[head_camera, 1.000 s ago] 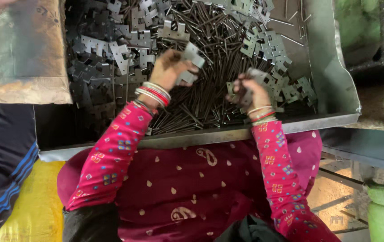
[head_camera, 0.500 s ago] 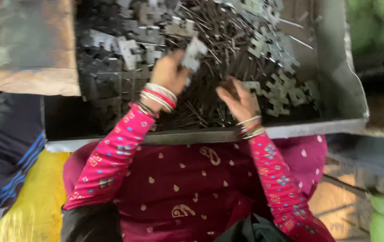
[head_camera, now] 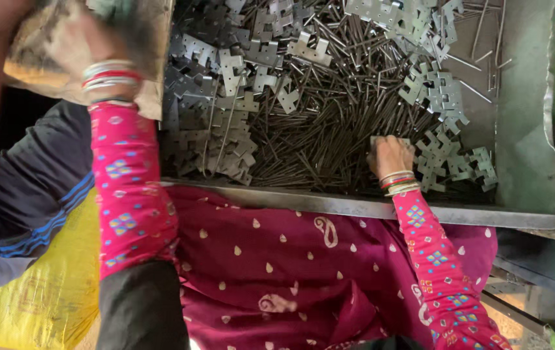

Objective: The person sorts small metal brackets and rods from a large bin, picking them up by hand and moving them around within the container. The hands repeatedly reach into the pile, separate pieces, and place them back into the bin.

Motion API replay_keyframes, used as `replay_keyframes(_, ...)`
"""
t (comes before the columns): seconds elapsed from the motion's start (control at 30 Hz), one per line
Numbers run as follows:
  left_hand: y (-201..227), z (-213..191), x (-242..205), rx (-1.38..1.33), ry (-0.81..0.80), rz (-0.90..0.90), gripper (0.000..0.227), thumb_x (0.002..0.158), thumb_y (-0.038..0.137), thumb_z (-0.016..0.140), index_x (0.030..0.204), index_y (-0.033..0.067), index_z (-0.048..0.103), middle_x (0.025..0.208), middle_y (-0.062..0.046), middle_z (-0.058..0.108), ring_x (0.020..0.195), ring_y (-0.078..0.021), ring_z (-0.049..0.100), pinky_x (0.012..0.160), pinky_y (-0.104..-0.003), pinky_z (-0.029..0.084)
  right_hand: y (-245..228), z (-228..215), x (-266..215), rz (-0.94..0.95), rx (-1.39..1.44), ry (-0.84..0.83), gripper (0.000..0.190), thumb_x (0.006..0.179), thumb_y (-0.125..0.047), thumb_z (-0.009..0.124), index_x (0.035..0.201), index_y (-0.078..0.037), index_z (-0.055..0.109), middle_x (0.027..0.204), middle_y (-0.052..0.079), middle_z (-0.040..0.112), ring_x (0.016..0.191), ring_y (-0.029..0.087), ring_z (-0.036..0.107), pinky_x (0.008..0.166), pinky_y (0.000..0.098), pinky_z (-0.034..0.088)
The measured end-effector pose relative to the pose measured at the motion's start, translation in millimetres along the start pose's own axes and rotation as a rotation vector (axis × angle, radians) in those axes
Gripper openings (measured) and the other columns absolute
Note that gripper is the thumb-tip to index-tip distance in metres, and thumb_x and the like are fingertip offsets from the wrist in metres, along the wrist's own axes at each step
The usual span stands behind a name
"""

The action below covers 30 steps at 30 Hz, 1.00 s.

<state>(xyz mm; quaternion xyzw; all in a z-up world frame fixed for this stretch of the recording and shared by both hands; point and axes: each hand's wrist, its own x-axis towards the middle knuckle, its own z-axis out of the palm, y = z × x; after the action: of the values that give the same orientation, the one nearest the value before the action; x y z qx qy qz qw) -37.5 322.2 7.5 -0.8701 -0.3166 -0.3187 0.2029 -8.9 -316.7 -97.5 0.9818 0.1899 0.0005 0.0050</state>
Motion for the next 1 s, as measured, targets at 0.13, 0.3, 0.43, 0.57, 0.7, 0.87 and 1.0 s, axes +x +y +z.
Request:
replay_keyframes(0.13, 105.2, -58.6, -17.1, -0.041, -0.123, 0.217, 0.014, 0.093, 0.028, 0.068, 0.091, 0.0142, 0.073, 0.085, -0.011, 0.070, 0.085, -0.0300, 0.067, 0.073, -0.049, 0.048, -6.0, -13.1, -3.0, -0.023, 0.070, 0.091, 0.016, 0.087, -0.025, 0.078, 0.093, -0.011, 0.072, 0.092, 0.009, 0.072, 0.091, 0.033, 0.068, 0.093, 0.0566, 0.045)
replay_keyframes(0.3, 209.4, -103.3, -99.7, -0.450, -0.740, 0.600, 0.030, 0.097, 0.037, 0.069, 0.106, 0.0084, 0.067, 0.084, -0.014, 0.075, 0.079, -0.0302, 0.074, 0.068, -0.043, 0.058, -8.6, -48.9, -12.0, -0.016, 0.298, 0.507, 0.012, 0.094, -0.017, 0.075, 0.102, -0.010, 0.070, 0.102, 0.008, 0.072, 0.095, 0.029, 0.068, 0.089, 0.0509, 0.049)
replay_keyframes(0.43, 230.2, -54.8, -153.9, -0.330, -0.781, 0.699, 0.009, 0.089, 0.019, 0.070, 0.093, 0.0163, 0.077, 0.096, -0.008, 0.076, 0.093, -0.0298, 0.074, 0.076, -0.046, 0.055, -7.0, -89.6, -30.4, 0.101, 0.992, 0.586, 0.012, 0.111, -0.018, 0.063, 0.111, -0.006, 0.065, 0.102, 0.004, 0.068, 0.089, 0.023, 0.066, 0.084, 0.0424, 0.052)
replay_keyframes(0.57, 228.6, 17.3, -188.4, -0.157, -0.531, 0.698, 0.019, 0.087, 0.020, 0.063, 0.095, 0.0156, 0.080, 0.098, -0.005, 0.075, 0.103, -0.0316, 0.068, 0.072, -0.054, 0.048, 11.7, -121.9, -45.4, 0.429, 2.169, 0.484, 0.010, 0.099, -0.019, 0.059, 0.100, -0.012, 0.066, 0.098, 0.009, 0.071, 0.087, 0.025, 0.067, 0.076, 0.0499, 0.061)
replay_keyframes(0.7, 223.3, 55.2, -204.8, -0.130, -0.456, 0.804, 0.023, 0.092, 0.020, 0.059, 0.099, 0.0139, 0.080, 0.101, -0.005, 0.074, 0.105, -0.0285, 0.064, 0.087, -0.054, 0.040, 30.7, -127.0, -53.0, 0.416, 2.485, 0.497, 0.051, 0.102, -0.047, 0.051, 0.104, 0.002, 0.066, 0.103, 0.019, 0.070, 0.085, 0.029, 0.066, 0.077, 0.0411, 0.054)
replay_keyframes(0.87, 222.3, 66.2, -204.3, -0.162, -0.433, 0.822, 0.023, 0.094, 0.019, 0.058, 0.094, 0.0150, 0.080, 0.100, -0.007, 0.075, 0.100, -0.0299, 0.067, 0.091, -0.056, 0.038, -1.5, -95.0, -44.5, 0.444, 2.258, 0.076, 0.059, 0.106, -0.051, 0.051, 0.114, 0.005, 0.066, 0.103, 0.019, 0.071, 0.085, 0.029, 0.069, 0.083, 0.0425, 0.058)
replay_keyframes(1.0, 222.2, 71.0, -203.8, -0.186, -0.513, 0.799, 0.021, 0.092, 0.014, 0.060, 0.090, 0.0162, 0.081, 0.091, -0.008, 0.077, 0.087, -0.0289, 0.071, 0.086, -0.065, 0.039, -71.2, -53.8, -21.1, 0.369, 1.590, -0.224, 0.040, 0.099, -0.038, 0.061, 0.116, -0.003, 0.069, 0.088, 0.014, 0.071, 0.075, 0.029, 0.069, 0.070, 0.0462, 0.059)
